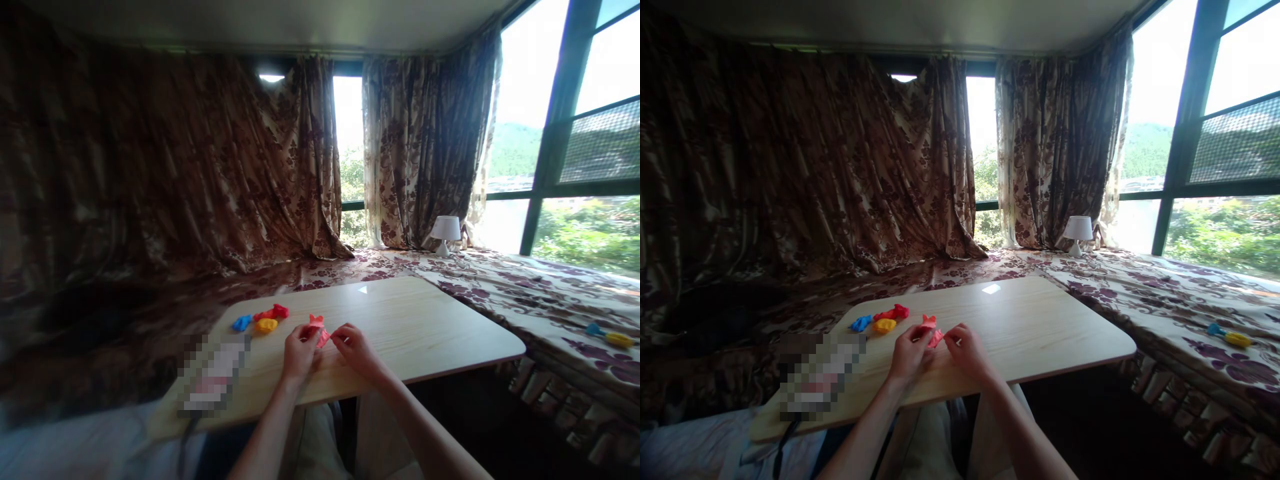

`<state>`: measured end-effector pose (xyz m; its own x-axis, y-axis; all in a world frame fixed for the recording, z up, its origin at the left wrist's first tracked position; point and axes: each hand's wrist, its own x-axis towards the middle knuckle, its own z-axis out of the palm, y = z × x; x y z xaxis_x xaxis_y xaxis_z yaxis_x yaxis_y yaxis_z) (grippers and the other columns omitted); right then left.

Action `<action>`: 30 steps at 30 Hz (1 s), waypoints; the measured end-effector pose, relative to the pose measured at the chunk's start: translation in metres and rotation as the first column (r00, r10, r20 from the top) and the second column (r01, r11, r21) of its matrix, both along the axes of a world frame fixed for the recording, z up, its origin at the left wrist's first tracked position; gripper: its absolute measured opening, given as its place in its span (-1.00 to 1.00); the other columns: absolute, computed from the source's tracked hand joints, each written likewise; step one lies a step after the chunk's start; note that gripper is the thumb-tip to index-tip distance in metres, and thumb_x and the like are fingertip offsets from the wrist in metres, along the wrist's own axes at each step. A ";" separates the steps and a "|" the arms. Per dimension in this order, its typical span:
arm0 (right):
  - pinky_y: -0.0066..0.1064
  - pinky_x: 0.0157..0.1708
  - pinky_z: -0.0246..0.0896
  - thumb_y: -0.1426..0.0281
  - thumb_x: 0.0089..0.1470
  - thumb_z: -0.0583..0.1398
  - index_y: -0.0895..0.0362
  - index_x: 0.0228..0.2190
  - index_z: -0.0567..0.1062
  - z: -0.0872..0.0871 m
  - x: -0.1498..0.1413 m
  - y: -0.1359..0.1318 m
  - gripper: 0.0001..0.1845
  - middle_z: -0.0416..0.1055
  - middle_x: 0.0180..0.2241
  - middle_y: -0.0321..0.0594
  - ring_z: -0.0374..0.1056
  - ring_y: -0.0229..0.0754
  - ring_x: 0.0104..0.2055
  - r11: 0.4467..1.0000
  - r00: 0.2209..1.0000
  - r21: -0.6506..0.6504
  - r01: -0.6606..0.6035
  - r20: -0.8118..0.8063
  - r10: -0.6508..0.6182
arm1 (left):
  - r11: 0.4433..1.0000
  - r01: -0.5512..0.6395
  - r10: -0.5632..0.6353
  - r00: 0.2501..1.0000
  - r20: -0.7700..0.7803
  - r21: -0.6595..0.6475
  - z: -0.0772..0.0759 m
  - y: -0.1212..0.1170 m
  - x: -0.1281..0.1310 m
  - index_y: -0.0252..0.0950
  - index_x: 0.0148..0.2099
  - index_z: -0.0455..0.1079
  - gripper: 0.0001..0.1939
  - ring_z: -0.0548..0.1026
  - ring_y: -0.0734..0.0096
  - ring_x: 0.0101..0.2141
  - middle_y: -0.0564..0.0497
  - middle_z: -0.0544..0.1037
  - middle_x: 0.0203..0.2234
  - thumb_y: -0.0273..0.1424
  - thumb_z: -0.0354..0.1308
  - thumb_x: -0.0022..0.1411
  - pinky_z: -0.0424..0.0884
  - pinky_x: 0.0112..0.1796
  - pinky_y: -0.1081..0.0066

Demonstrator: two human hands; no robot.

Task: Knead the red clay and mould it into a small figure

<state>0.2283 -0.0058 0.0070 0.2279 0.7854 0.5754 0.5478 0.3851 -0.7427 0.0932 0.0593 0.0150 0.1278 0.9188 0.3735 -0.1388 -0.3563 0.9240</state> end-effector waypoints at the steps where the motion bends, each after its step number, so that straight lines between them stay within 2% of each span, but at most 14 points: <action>1: -0.44 -0.39 0.24 0.48 -0.01 0.13 0.16 -0.50 0.55 -0.002 0.001 0.001 -0.82 0.43 -0.45 -0.21 0.33 -0.25 -0.41 1.000 1.000 -0.005 0.025 0.013 -0.025 | 1.000 -0.011 0.012 0.999 -0.040 0.018 0.000 0.000 0.000 -0.34 -0.46 0.49 -0.82 0.43 0.41 -0.47 0.01 0.53 -0.55 -0.35 0.31 -0.17 0.30 -0.38 0.47; 5: -0.44 -0.39 0.22 0.49 -0.01 0.12 0.15 -0.50 0.55 -0.005 0.004 0.003 -0.81 0.43 -0.47 -0.23 0.32 -0.25 -0.43 0.995 0.995 -0.016 0.096 0.009 -0.095 | 0.999 -0.008 0.013 0.996 -0.093 0.047 0.001 -0.003 0.002 -0.31 -0.50 0.49 -0.86 0.43 0.38 -0.48 0.00 0.54 -0.57 -0.37 0.31 -0.19 0.30 -0.37 0.46; 11: -0.42 -0.37 0.22 0.50 -0.03 0.12 0.15 -0.47 0.56 -0.006 0.005 0.004 -0.81 0.46 -0.45 -0.22 0.34 -0.23 -0.41 0.994 0.994 -0.013 0.105 -0.022 -0.105 | 0.999 -0.001 0.006 0.994 -0.106 0.050 0.002 -0.005 -0.002 -0.30 -0.49 0.50 -0.93 0.45 0.35 -0.44 0.00 0.55 -0.54 -0.43 0.24 -0.15 0.31 -0.32 0.44; 16: -0.41 -0.37 0.23 0.50 -0.02 0.11 0.17 -0.46 0.56 -0.005 0.004 0.003 -0.79 0.46 -0.45 -0.20 0.35 -0.22 -0.41 0.994 0.994 -0.024 0.107 -0.005 -0.107 | 0.996 -0.005 0.022 0.981 -0.191 0.090 0.003 -0.006 -0.005 -0.31 -0.44 0.50 -0.89 0.47 0.32 -0.41 -0.02 0.57 -0.50 -0.41 0.22 -0.10 0.32 -0.29 0.42; 19: -0.40 -0.35 0.24 0.50 -0.02 0.10 0.17 -0.45 0.56 -0.004 0.004 0.003 -0.79 0.47 -0.44 -0.19 0.36 -0.20 -0.40 0.994 0.994 -0.017 0.106 0.000 -0.106 | 0.997 0.000 0.012 0.988 -0.157 0.074 0.004 -0.006 -0.005 -0.30 -0.40 0.52 -0.86 0.48 0.31 -0.38 -0.04 0.58 -0.48 -0.38 0.24 -0.10 0.33 -0.27 0.41; 23: -0.41 -0.35 0.25 0.52 -0.03 0.10 0.16 -0.44 0.57 -0.006 0.005 0.004 -0.78 0.47 -0.43 -0.20 0.36 -0.21 -0.40 0.995 0.995 -0.013 0.096 -0.003 -0.096 | 0.998 0.018 -0.009 0.990 -0.139 0.065 0.005 -0.006 -0.005 -0.27 -0.46 0.53 -0.89 0.47 0.30 -0.38 -0.02 0.57 -0.50 -0.42 0.27 -0.17 0.32 -0.24 0.40; 30: -0.41 -0.38 0.23 0.50 -0.03 0.10 0.17 -0.45 0.56 -0.005 0.004 0.003 -0.78 0.46 -0.45 -0.19 0.35 -0.21 -0.41 0.994 0.994 -0.027 0.106 0.004 -0.106 | 0.996 0.011 0.004 0.986 -0.167 0.091 0.003 -0.005 -0.005 -0.25 -0.44 0.54 -0.86 0.46 0.30 -0.34 -0.02 0.57 -0.45 -0.52 0.20 -0.14 0.30 -0.20 0.40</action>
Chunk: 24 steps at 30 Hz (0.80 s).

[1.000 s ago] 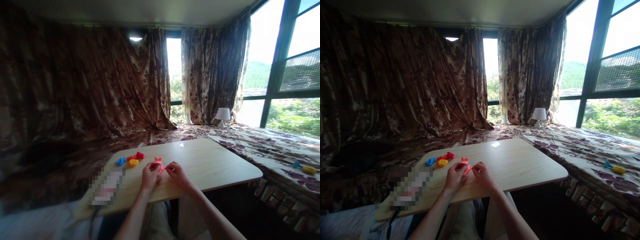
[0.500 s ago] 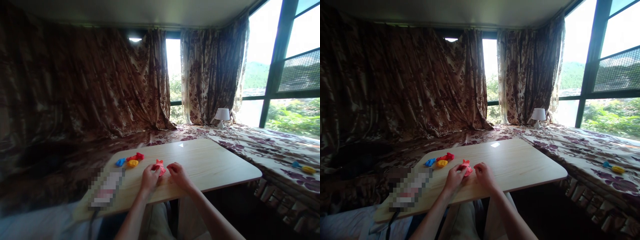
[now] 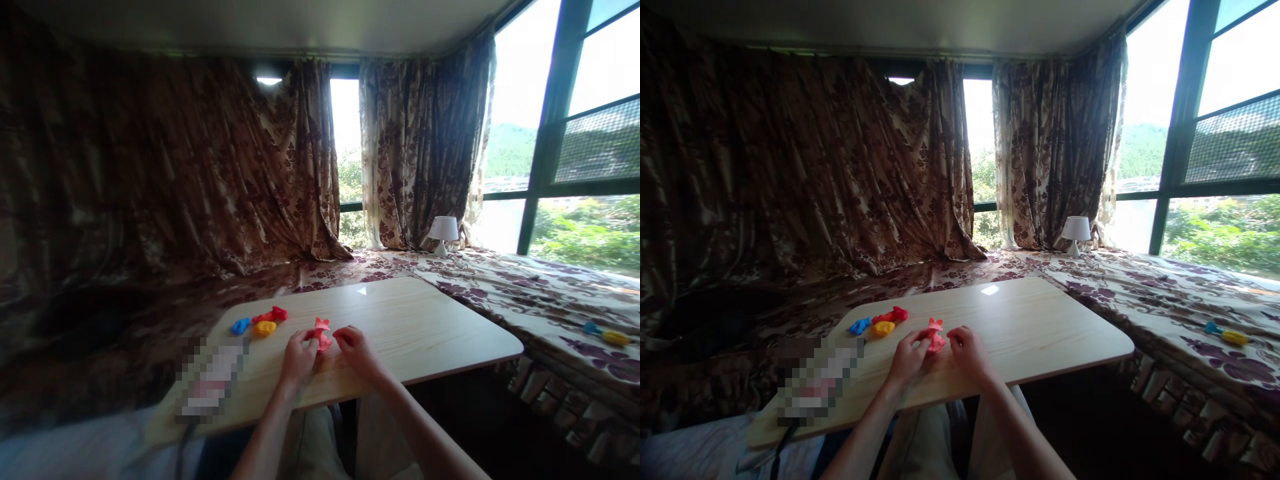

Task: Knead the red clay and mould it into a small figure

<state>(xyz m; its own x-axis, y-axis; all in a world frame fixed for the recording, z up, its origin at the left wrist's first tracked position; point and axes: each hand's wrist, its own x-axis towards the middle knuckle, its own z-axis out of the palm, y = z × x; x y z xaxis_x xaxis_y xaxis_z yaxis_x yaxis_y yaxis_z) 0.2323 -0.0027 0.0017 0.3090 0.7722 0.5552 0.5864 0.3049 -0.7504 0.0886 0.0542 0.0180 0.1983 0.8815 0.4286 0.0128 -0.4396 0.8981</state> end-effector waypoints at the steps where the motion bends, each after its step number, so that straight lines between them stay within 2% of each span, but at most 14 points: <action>1: -0.40 -0.37 0.23 0.51 -0.03 0.09 0.18 -0.45 0.56 0.000 0.000 0.000 -0.78 0.46 -0.44 -0.18 0.35 -0.20 -0.41 1.000 1.000 -0.003 -0.002 0.007 0.002 | 1.000 -0.004 0.004 1.000 -0.021 0.019 0.000 0.000 0.000 -0.25 -0.44 0.54 -0.86 0.46 0.29 -0.33 -0.02 0.57 -0.44 -0.52 0.19 -0.14 0.29 -0.20 0.40; 4: -0.38 -0.35 0.23 0.52 -0.03 0.08 0.19 -0.43 0.55 0.000 0.000 0.000 -0.77 0.46 -0.43 -0.18 0.35 -0.20 -0.39 1.000 1.000 0.000 -0.001 0.017 0.001 | 0.998 -0.008 0.011 0.998 -0.062 0.055 -0.001 0.001 0.000 -0.26 -0.43 0.53 -0.88 0.46 0.28 -0.33 -0.03 0.56 -0.45 -0.48 0.22 -0.13 0.30 -0.20 0.38; 7: -0.37 -0.34 0.25 0.52 -0.02 0.07 0.19 -0.36 0.54 -0.001 0.000 0.001 -0.76 0.45 -0.41 -0.18 0.35 -0.20 -0.39 1.000 1.000 0.023 -0.011 0.002 0.011 | 1.000 0.009 -0.009 1.000 -0.001 0.007 0.000 -0.001 -0.001 -0.28 -0.40 0.52 -0.88 0.48 0.27 -0.34 -0.04 0.57 -0.45 -0.41 0.24 -0.08 0.31 -0.21 0.38; 12: -0.37 -0.27 0.27 0.50 -0.10 0.20 0.10 -0.21 0.49 -0.001 -0.003 0.000 -0.68 0.41 -0.24 -0.20 0.35 -0.20 -0.27 0.987 0.992 0.100 -0.124 0.030 0.121 | 0.986 0.147 -0.137 0.983 0.125 -0.078 0.002 -0.004 -0.002 -0.33 -0.32 0.51 -0.77 0.50 0.29 -0.34 -0.07 0.59 -0.41 -0.30 0.26 -0.05 0.34 -0.27 0.42; 16: -0.32 -0.17 0.25 0.45 -0.06 0.24 0.08 -0.28 0.52 0.002 -0.004 -0.003 -0.79 0.36 -0.20 -0.18 0.31 -0.16 -0.14 0.970 0.991 0.211 -0.119 0.078 0.105 | 0.980 0.188 -0.182 0.979 0.088 -0.071 0.002 -0.004 -0.001 -0.36 -0.29 0.50 -0.72 0.50 0.30 -0.35 -0.08 0.59 -0.40 -0.26 0.24 -0.02 0.35 -0.28 0.41; 20: -0.31 -0.17 0.24 0.46 -0.03 0.23 0.07 -0.33 0.51 0.007 -0.004 -0.006 -0.85 0.37 -0.25 -0.20 0.31 -0.16 -0.18 0.966 0.993 0.238 -0.098 0.087 0.079 | 0.973 0.224 -0.220 0.973 0.073 -0.052 0.002 -0.005 -0.001 -0.36 -0.23 0.48 -0.70 0.50 0.29 -0.31 -0.08 0.58 -0.36 -0.25 0.18 0.05 0.36 -0.25 0.39; 24: -0.31 -0.16 0.23 0.51 -0.05 0.22 0.07 -0.37 0.50 0.013 -0.007 -0.011 -0.86 0.35 -0.27 -0.22 0.31 -0.17 -0.18 0.960 0.992 0.261 -0.097 0.102 0.073 | 0.975 0.216 -0.210 0.971 0.111 -0.052 -0.001 -0.004 -0.001 -0.35 -0.28 0.44 -0.73 0.50 0.31 -0.33 -0.06 0.57 -0.40 -0.24 0.18 0.05 0.37 -0.26 0.39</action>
<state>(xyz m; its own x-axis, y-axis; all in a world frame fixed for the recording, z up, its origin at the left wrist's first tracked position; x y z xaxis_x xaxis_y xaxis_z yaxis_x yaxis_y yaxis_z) 0.2251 -0.0141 0.0148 0.1880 0.6148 0.7660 0.6112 0.5372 -0.5812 0.0875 0.0502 0.0171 0.3417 0.8497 0.4016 -0.1698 -0.3645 0.9156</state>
